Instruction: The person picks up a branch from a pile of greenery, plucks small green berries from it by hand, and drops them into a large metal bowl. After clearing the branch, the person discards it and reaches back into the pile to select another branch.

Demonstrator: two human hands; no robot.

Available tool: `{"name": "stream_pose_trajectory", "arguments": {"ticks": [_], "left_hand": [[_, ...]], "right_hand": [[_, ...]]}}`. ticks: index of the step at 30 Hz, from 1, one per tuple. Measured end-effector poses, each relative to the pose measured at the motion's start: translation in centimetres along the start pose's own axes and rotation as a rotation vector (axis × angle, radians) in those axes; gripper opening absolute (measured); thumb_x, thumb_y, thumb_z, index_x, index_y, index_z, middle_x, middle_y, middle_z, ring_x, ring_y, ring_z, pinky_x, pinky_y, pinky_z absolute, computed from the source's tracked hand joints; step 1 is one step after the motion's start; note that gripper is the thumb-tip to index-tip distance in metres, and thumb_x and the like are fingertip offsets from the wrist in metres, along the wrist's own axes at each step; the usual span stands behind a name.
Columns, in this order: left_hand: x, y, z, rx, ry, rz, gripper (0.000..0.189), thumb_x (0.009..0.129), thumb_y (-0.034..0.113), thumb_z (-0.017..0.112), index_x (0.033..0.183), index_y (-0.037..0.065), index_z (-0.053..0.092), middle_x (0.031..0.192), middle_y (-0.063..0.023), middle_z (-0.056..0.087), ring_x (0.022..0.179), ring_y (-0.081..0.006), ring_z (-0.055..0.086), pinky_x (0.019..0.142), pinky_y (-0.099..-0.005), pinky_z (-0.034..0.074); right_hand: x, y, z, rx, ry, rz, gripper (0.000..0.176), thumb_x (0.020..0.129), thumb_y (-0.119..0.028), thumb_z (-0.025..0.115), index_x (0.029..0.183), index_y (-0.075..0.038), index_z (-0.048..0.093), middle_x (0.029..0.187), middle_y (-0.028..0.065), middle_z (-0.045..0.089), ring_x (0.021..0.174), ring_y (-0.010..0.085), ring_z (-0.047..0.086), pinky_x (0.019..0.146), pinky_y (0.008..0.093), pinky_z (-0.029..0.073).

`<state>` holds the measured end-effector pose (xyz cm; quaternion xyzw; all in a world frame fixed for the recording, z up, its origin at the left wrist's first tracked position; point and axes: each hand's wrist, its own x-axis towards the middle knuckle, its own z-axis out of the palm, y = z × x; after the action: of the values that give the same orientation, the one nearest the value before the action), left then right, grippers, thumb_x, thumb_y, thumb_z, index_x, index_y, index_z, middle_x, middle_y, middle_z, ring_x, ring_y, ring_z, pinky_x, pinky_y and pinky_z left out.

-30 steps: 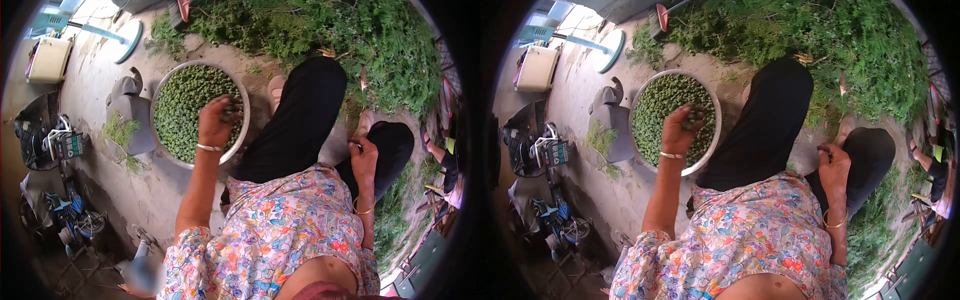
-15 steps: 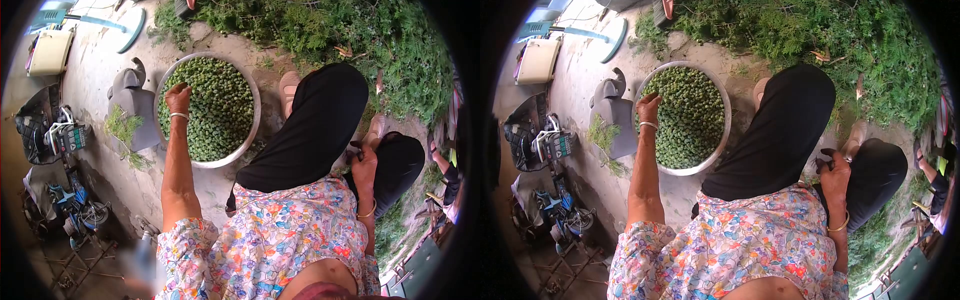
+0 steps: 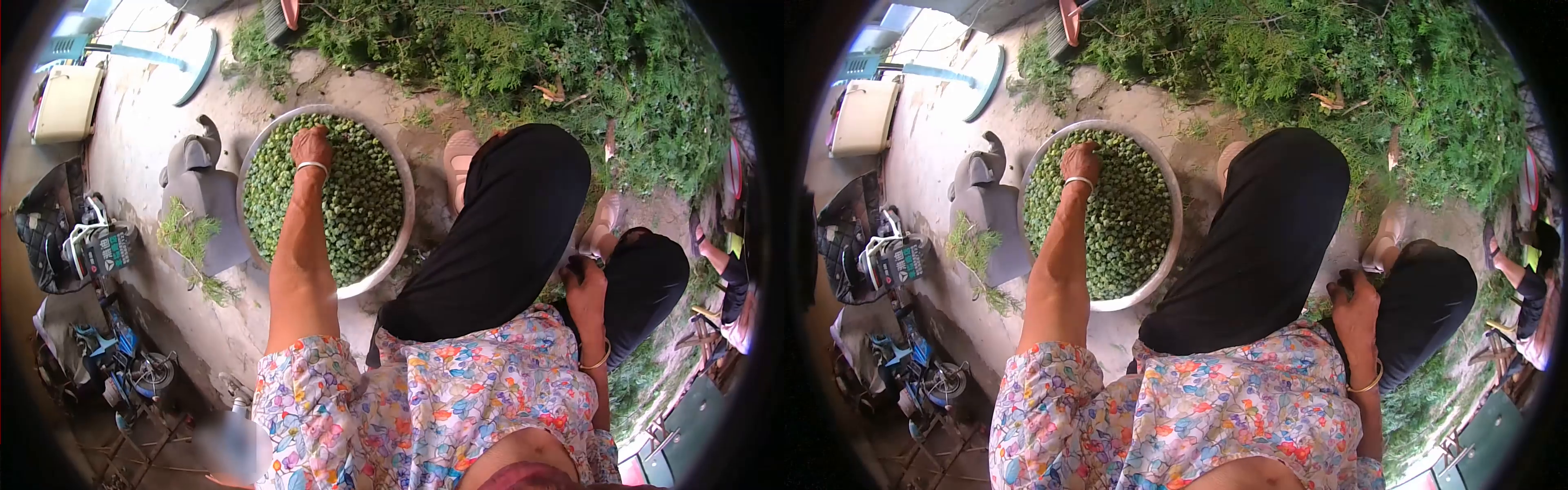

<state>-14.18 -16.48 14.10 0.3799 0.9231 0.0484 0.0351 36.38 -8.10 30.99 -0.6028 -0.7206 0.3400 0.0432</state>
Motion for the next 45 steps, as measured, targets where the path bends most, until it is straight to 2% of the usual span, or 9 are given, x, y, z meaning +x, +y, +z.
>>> {"name": "stream_pose_trajectory", "arguments": {"ticks": [2,6,8,12,15,22,35,38,45], "left_hand": [[-0.1,0.2,-0.5,-0.005,0.048,0.023,0.021,0.073,0.008,0.057,0.088,0.015,0.069,0.082,-0.0157,0.063,0.083,-0.0338,0.061,0.073,-0.0425,0.048],[0.3,-3.5,1.3,-0.720,0.289,-0.159,0.014,0.074,0.010,0.065,0.086,0.005,0.067,0.076,-0.0157,0.066,0.070,-0.0277,0.064,0.066,-0.0375,0.051],[-2.9,-0.9,-4.1,-1.576,0.070,-0.490,0.013,0.082,0.007,0.060,0.092,0.000,0.063,0.077,-0.0149,0.066,0.069,-0.0249,0.065,0.061,-0.0347,0.054],[-8.7,2.9,-10.4,-2.134,-0.229,-0.354,0.014,0.090,0.010,0.052,0.099,0.000,0.055,0.087,-0.0143,0.063,0.077,-0.0250,0.061,0.062,-0.0333,0.051],[-13.1,7.3,-14.0,-2.318,-0.408,-0.170,0.015,0.091,0.013,0.051,0.100,0.002,0.055,0.088,-0.0134,0.061,0.078,-0.0246,0.059,0.062,-0.0316,0.049],[-19.2,14.4,-18.1,-2.345,-0.675,-0.068,0.017,0.089,0.011,0.055,0.102,0.000,0.055,0.087,-0.0139,0.063,0.074,-0.0228,0.061,0.061,-0.0305,0.049],[-22.9,19.0,-20.3,-1.923,-0.345,0.019,0.015,0.086,0.004,0.058,0.097,-0.006,0.058,0.085,-0.0097,0.065,0.070,-0.0117,0.062,0.062,-0.0231,0.051],[-23.6,19.3,-20.1,-1.965,-0.326,-0.115,0.014,0.086,0.004,0.057,0.096,-0.005,0.058,0.084,-0.0087,0.065,0.068,-0.0118,0.061,0.060,-0.0224,0.051],[-24.3,20.1,-19.2,-2.205,-0.388,-0.028,0.028,0.085,0.005,0.058,0.110,-0.007,0.055,0.089,-0.0113,0.064,0.070,-0.0123,0.060,0.062,-0.0229,0.050]], "right_hand": [[0.2,0.0,0.0,0.007,0.009,-0.019,0.025,0.075,-0.004,0.061,0.097,0.006,0.060,0.092,0.0231,0.064,0.088,0.0355,0.063,0.079,0.0385,0.047],[0.8,-0.2,-0.9,0.085,0.044,-0.061,0.023,0.076,0.000,0.060,0.098,0.007,0.059,0.089,0.0185,0.066,0.084,0.0284,0.064,0.079,0.0344,0.048],[1.2,-1.0,-1.4,0.233,0.120,-0.097,0.022,0.078,0.001,0.060,0.099,0.007,0.060,0.089,0.0157,0.066,0.083,0.0237,0.063,0.078,0.0315,0.048],[0.9,-6.6,-3.3,0.572,0.305,-0.208,0.020,0.083,0.005,0.056,0.103,0.006,0.060,0.088,0.0096,0.065,0.083,0.0134,0.061,0.075,0.0239,0.048],[-0.4,-11.9,-3.8,0.658,0.156,-0.406,0.020,0.083,0.005,0.058,0.103,0.005,0.061,0.088,0.0097,0.065,0.081,0.0123,0.061,0.073,0.0221,0.049],[-2.5,-17.3,-1.6,0.458,-0.034,-0.781,0.016,0.073,0.001,0.068,0.089,0.000,0.064,0.076,0.0091,0.062,0.063,0.0146,0.058,0.056,0.0260,0.045],[-3.6,-14.8,-0.2,0.290,0.183,-0.793,0.010,0.068,0.001,0.067,0.076,-0.001,0.061,0.072,0.0116,0.058,0.065,0.0292,0.057,0.059,0.0381,0.045],[-3.4,-14.4,0.2,0.129,0.297,-1.026,0.009,0.068,0.001,0.066,0.075,-0.001,0.060,0.070,0.0118,0.057,0.064,0.0296,0.056,0.057,0.0376,0.045],[-4.7,-14.1,0.1,0.622,-0.138,-0.508,0.005,0.079,0.001,0.060,0.076,0.002,0.058,0.069,0.0033,0.061,0.061,0.0051,0.056,0.052,0.0205,0.043]]}}
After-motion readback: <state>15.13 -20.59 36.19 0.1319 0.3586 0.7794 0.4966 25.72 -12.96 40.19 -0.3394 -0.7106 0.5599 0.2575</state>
